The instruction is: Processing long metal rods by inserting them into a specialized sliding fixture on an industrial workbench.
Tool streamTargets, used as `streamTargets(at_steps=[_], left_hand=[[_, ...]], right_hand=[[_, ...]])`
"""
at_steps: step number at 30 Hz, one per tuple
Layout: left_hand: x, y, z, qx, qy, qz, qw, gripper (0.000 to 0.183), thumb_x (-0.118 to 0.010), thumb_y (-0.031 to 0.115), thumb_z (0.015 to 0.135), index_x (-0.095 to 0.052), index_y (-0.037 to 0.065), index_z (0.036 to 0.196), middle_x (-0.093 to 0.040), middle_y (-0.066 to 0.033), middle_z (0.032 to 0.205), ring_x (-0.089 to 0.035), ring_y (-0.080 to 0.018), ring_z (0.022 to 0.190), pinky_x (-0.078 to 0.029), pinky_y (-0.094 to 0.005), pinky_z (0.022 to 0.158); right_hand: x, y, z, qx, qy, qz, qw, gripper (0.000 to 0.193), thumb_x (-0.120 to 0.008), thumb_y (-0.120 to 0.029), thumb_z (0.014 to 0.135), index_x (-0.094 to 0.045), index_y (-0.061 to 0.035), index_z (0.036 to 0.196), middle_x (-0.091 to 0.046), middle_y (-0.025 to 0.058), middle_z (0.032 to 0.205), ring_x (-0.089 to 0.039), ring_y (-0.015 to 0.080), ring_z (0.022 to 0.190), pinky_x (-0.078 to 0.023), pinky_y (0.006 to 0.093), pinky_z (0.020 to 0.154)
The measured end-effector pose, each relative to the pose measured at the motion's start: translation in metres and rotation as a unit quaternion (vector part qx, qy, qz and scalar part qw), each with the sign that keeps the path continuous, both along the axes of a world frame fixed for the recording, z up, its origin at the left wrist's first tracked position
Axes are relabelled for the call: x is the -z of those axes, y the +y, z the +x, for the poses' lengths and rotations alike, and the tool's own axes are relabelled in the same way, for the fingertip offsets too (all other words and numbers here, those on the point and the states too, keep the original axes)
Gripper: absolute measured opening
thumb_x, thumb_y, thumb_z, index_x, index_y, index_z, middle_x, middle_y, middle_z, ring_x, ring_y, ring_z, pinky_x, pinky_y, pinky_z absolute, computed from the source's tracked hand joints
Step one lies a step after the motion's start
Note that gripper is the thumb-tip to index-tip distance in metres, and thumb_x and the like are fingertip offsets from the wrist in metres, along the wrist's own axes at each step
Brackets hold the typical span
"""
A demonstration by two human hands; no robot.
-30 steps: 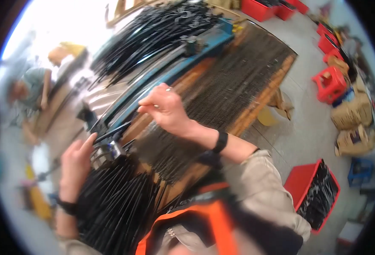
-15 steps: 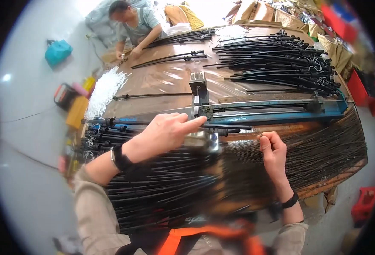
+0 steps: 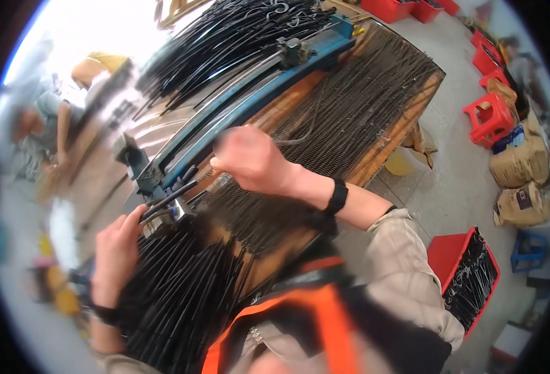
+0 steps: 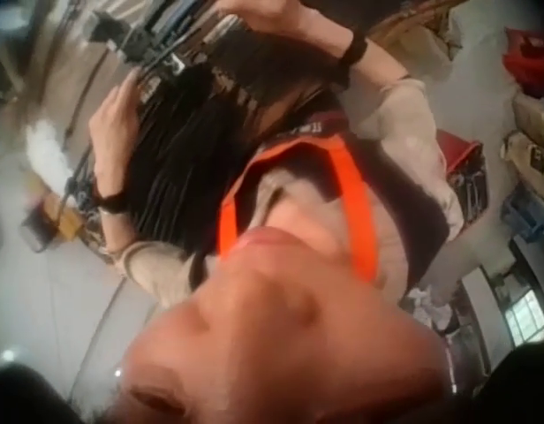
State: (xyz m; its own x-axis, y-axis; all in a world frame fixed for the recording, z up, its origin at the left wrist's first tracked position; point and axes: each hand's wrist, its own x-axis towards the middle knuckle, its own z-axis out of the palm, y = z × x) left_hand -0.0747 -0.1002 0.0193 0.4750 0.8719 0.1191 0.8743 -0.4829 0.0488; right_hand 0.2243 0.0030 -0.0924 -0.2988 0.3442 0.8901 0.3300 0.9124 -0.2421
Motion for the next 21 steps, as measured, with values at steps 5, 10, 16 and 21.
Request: streamTargets(at_steps=[5,10,16,21], left_hand=[[0.011,0.0,0.015,-0.012,-0.005,-0.002,1.0,0.042,-0.067,0.004,0.083,-0.062,0.013,0.124,-0.055,-0.0097,0.073,-0.059,-0.0286,0.066,-0.048,-0.0397,0.058],[0.011,0.001,0.023,0.008,0.018,0.016,1.0,0.037,-0.066,0.005,0.083,-0.063,0.012,0.12,-0.055,-0.0083,0.073,-0.059,-0.0273,0.065,-0.048,-0.0388,0.058],[0.001,0.002,0.0,0.002,0.07,0.104,0.992,0.027,-0.064,0.005,0.083,-0.063,0.01,0.109,-0.052,-0.0071,0.073,-0.057,-0.0261,0.068,-0.046,-0.0381,0.057],[0.005,0.003,0.013,0.017,0.048,0.142,0.989,0.026,-0.064,0.002,0.083,-0.063,0.008,0.108,-0.05,-0.0084,0.075,-0.054,-0.0276,0.069,-0.045,-0.0386,0.057]], right_hand=[[-0.01,-0.022,0.013,-0.211,0.017,-0.531,0.82,0.01,-0.067,-0.015,0.089,-0.07,-0.0084,0.095,-0.061,0.0012,0.069,-0.061,0.0184,0.064,-0.05,0.0308,0.057],[0.01,-0.013,-0.009,-0.107,0.002,-0.16,0.981,0.016,-0.063,-0.02,0.096,-0.07,-0.0057,0.098,-0.06,0.0025,0.067,-0.057,0.0162,0.056,-0.049,0.028,0.052],[0.026,0.012,0.013,0.008,0.006,-0.006,1.0,0.02,-0.061,-0.027,0.098,-0.071,-0.0102,0.103,-0.055,-0.0023,0.062,-0.055,0.011,0.055,-0.045,0.0257,0.046],[0.014,0.006,-0.011,-0.024,0.0,0.055,0.998,0.021,-0.069,-0.029,0.09,-0.071,-0.0156,0.105,-0.054,-0.001,0.063,-0.054,0.0121,0.055,-0.044,0.0263,0.046]])
